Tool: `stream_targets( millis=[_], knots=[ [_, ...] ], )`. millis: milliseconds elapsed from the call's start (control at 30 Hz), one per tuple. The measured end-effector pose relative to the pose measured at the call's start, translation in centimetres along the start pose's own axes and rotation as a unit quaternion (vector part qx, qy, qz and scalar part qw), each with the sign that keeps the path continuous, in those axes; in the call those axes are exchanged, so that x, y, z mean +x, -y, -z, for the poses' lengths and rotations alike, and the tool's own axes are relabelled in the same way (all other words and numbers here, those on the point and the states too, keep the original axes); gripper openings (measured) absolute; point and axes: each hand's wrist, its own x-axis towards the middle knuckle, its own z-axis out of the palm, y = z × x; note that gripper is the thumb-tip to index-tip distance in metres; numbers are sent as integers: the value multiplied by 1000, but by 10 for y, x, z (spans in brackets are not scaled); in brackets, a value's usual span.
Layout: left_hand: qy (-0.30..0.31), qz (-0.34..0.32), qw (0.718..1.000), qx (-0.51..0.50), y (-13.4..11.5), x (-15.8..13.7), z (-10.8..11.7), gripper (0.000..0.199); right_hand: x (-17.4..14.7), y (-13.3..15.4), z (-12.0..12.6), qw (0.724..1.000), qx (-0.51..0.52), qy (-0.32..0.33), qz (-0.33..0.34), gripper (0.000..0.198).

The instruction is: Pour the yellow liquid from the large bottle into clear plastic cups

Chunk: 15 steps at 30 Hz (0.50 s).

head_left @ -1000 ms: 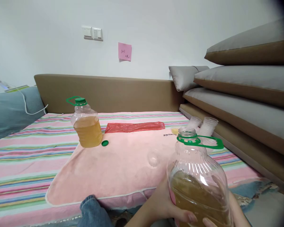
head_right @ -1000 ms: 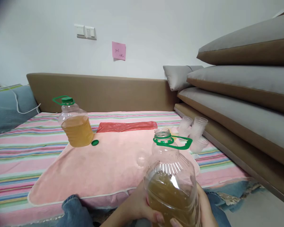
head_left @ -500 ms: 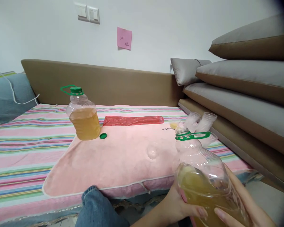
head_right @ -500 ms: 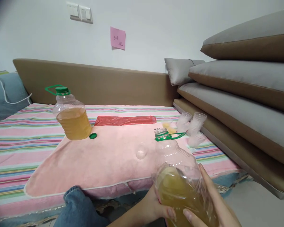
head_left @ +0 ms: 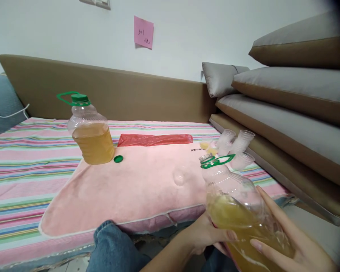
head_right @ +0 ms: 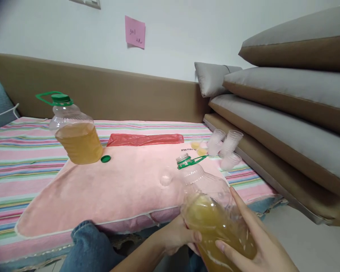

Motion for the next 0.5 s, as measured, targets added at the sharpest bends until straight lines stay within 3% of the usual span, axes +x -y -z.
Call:
stream_targets(
  millis=[200, 500],
  knots=[
    [-8, -28, 998, -47, 13, 6, -5, 104, 5, -8, 11, 997, -58, 32, 39, 99],
    [-21, -33, 998, -40, 23, 10, -6, 107, 10, -11, 15, 995, -86, 36, 38, 102]
  ],
)
